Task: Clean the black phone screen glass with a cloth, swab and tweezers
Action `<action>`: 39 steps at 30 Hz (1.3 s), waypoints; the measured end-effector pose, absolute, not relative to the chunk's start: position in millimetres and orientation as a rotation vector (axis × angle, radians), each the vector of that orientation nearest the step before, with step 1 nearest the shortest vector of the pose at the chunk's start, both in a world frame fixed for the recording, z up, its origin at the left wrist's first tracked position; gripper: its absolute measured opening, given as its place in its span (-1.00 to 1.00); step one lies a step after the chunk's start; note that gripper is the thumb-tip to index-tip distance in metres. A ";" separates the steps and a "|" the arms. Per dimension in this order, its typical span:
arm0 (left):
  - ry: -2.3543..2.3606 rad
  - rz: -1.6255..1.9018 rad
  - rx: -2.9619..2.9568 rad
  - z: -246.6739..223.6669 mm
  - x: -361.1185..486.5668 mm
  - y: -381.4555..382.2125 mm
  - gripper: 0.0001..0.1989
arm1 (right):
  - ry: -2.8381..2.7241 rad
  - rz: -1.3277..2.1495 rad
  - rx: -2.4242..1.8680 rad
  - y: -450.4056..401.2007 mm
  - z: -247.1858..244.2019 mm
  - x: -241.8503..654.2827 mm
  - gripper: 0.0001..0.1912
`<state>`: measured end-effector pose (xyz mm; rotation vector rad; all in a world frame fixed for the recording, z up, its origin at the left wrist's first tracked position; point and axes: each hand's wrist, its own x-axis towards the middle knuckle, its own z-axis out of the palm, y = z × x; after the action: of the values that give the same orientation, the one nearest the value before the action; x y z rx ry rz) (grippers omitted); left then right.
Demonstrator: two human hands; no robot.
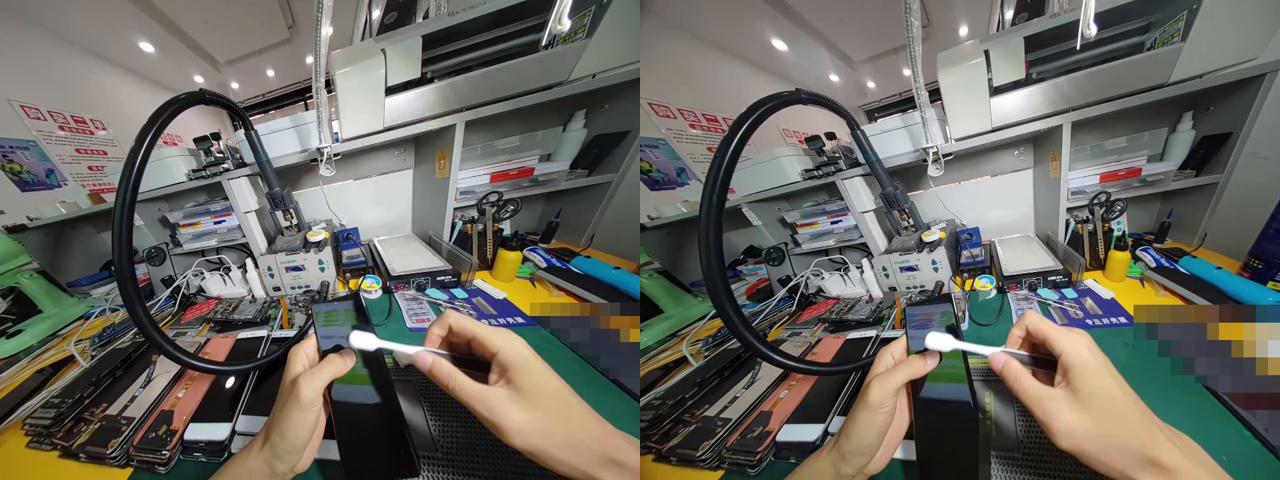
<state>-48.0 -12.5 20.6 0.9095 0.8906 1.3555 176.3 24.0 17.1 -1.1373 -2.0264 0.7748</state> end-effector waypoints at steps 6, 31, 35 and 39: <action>0.940 1.363 0.663 20.0 -49.3 -10.8 -0.91 | -2.274 0.728 -1.168 17.4 18.5 173.9 -0.62; 0.697 1.251 0.552 24.1 -48.2 -8.8 -0.87 | -1.794 0.758 -1.172 34.0 23.0 181.9 -0.57; 0.680 1.165 0.561 23.1 -48.1 -7.0 -0.82 | -1.863 0.737 -1.133 31.2 21.1 178.8 -0.61; 0.730 1.103 0.523 23.8 -49.7 -5.5 -0.88 | -1.944 0.657 -1.152 32.7 18.1 178.2 -0.61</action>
<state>-49.7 -5.5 23.8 0.5231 0.7302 1.1025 178.2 32.7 18.1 -1.1521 -1.9436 0.6570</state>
